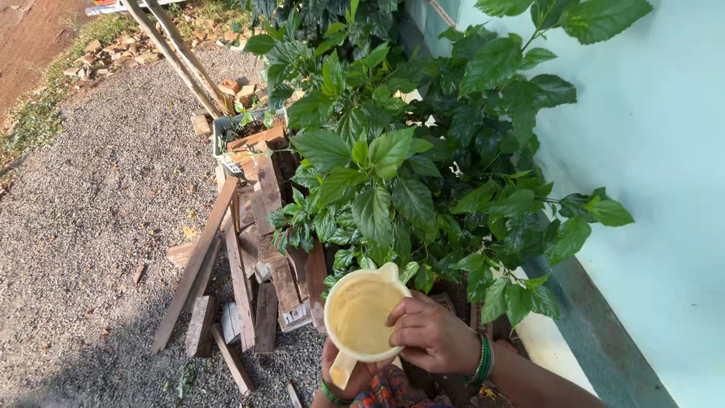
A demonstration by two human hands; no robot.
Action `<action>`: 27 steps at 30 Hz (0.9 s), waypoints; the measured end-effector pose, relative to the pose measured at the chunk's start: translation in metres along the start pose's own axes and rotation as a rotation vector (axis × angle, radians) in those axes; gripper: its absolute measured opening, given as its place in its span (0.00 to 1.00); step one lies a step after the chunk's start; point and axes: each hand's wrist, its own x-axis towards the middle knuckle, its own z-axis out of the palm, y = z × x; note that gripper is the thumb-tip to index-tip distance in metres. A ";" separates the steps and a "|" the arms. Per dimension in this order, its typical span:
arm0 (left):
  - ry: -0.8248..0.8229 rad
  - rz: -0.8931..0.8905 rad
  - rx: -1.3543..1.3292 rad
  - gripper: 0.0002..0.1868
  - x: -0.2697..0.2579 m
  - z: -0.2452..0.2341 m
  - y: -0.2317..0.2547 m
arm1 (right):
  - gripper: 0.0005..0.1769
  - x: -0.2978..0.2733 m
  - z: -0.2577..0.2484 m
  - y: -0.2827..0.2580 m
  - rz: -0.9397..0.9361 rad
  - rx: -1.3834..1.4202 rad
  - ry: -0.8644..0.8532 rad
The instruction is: The person fills a bucket with water from an outdoor tap and then uses a small jug to pour the water onto various plants in a garden bed and nearby bushes.
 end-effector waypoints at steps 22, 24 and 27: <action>-0.188 0.568 0.443 0.41 0.128 0.286 0.152 | 0.35 0.306 -0.178 0.202 0.568 1.626 0.818; -0.107 0.597 0.470 0.38 0.152 0.305 0.182 | 0.37 0.339 -0.181 0.238 0.543 1.701 0.850; -0.071 0.616 0.501 0.38 0.186 0.321 0.222 | 0.37 0.379 -0.182 0.280 0.537 1.790 0.872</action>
